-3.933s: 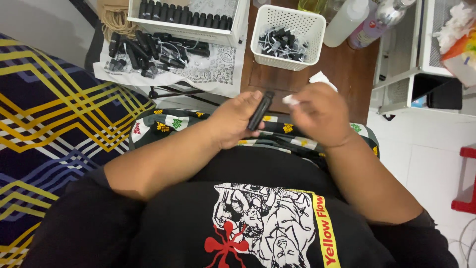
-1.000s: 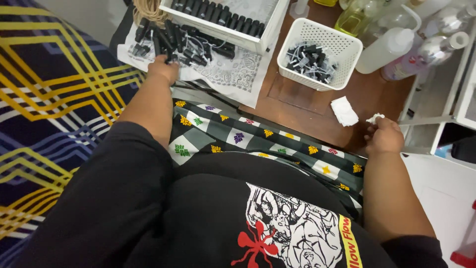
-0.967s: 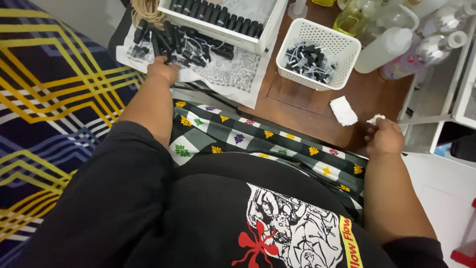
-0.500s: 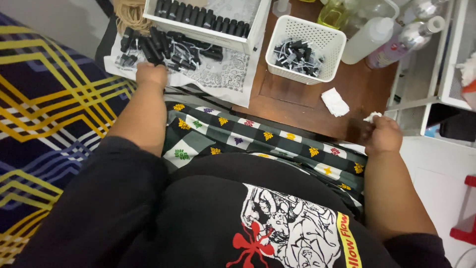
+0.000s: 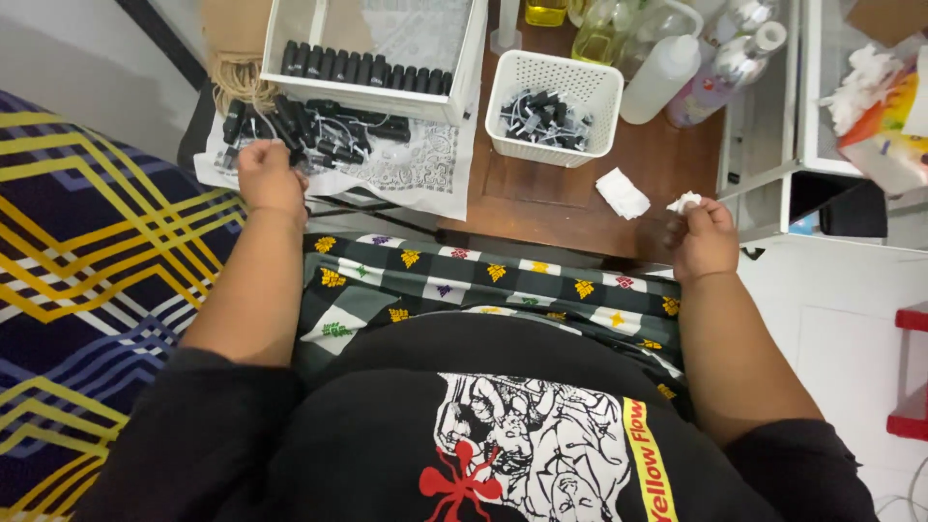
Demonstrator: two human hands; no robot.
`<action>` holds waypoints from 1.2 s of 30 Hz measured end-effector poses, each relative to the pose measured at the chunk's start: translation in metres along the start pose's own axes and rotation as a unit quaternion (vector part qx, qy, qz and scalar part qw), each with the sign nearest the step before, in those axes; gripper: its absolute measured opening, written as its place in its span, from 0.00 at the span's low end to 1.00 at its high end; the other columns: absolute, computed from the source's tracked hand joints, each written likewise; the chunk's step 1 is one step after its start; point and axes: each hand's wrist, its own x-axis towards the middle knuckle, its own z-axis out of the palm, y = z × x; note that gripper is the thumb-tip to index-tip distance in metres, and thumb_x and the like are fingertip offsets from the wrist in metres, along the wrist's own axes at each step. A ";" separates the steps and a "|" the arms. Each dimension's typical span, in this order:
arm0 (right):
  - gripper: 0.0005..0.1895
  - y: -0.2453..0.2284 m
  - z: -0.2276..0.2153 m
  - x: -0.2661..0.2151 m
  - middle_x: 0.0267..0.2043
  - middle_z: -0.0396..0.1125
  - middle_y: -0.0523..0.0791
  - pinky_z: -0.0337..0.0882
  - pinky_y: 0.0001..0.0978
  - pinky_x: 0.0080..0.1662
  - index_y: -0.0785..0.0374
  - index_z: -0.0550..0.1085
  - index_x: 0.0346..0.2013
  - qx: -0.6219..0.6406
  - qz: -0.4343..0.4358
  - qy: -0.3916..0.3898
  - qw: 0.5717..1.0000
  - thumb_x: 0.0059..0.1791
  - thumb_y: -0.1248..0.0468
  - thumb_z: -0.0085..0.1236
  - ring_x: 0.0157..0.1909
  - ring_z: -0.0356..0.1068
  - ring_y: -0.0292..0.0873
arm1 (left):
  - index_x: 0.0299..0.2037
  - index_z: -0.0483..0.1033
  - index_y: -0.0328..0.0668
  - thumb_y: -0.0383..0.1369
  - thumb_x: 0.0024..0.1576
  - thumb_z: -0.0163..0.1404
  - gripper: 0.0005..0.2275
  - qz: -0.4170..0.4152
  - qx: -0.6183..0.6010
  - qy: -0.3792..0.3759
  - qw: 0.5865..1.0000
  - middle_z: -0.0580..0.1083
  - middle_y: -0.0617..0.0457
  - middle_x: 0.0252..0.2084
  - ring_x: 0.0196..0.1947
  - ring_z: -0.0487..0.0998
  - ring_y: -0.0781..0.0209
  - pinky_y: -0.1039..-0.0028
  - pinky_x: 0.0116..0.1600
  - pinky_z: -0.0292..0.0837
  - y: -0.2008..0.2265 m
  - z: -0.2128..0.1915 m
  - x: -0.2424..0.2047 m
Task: Assemble perfume sample tubes by inserting wicks and placing them in a basket
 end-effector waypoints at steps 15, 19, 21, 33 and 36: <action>0.10 -0.165 0.089 -0.190 0.40 0.73 0.53 0.74 0.42 0.47 0.68 0.79 0.41 -0.158 -0.494 -0.265 0.813 0.47 0.73 0.70 0.42 0.74 0.52 | 0.41 0.71 0.48 0.32 0.60 0.49 0.02 -0.118 -0.123 -0.445 0.879 0.73 0.50 0.31 0.12 0.69 0.69 0.80 0.15 0.67 0.198 0.037 -0.259; 0.11 -0.169 0.110 -0.231 0.38 0.74 0.51 0.75 0.39 0.46 0.65 0.81 0.40 -0.140 -0.507 -0.279 0.804 0.44 0.72 0.71 0.39 0.75 0.49 | 0.43 0.73 0.44 0.28 0.61 0.49 0.04 -0.118 -0.118 -0.496 0.852 0.73 0.48 0.30 0.10 0.72 0.65 0.79 0.13 0.70 0.179 0.041 -0.296; 0.10 -0.158 0.114 -0.235 0.38 0.74 0.50 0.75 0.38 0.43 0.66 0.81 0.42 -0.141 -0.495 -0.258 0.818 0.46 0.70 0.70 0.37 0.75 0.47 | 0.46 0.73 0.37 0.27 0.60 0.48 0.06 -0.110 -0.103 -0.528 0.836 0.75 0.46 0.30 0.12 0.75 0.63 0.78 0.15 0.76 0.163 0.040 -0.311; 0.11 -0.122 0.131 -0.252 0.29 0.67 0.41 0.67 0.24 0.36 0.68 0.78 0.44 -0.067 -0.219 -0.301 0.926 0.50 0.66 0.68 0.33 0.62 0.30 | 0.41 0.80 0.43 0.32 0.59 0.54 0.05 0.180 0.058 -0.450 0.873 0.77 0.53 0.27 0.20 0.75 0.69 0.80 0.22 0.70 0.125 0.033 -0.310; 0.14 -0.111 0.143 -0.257 0.34 0.73 0.42 0.72 0.16 0.36 0.67 0.73 0.46 0.105 -0.051 -0.312 0.943 0.47 0.73 0.66 0.33 0.73 0.31 | 0.37 0.78 0.41 0.31 0.60 0.51 0.04 0.237 0.084 -0.472 0.845 0.76 0.49 0.25 0.19 0.74 0.63 0.78 0.21 0.69 0.132 0.035 -0.308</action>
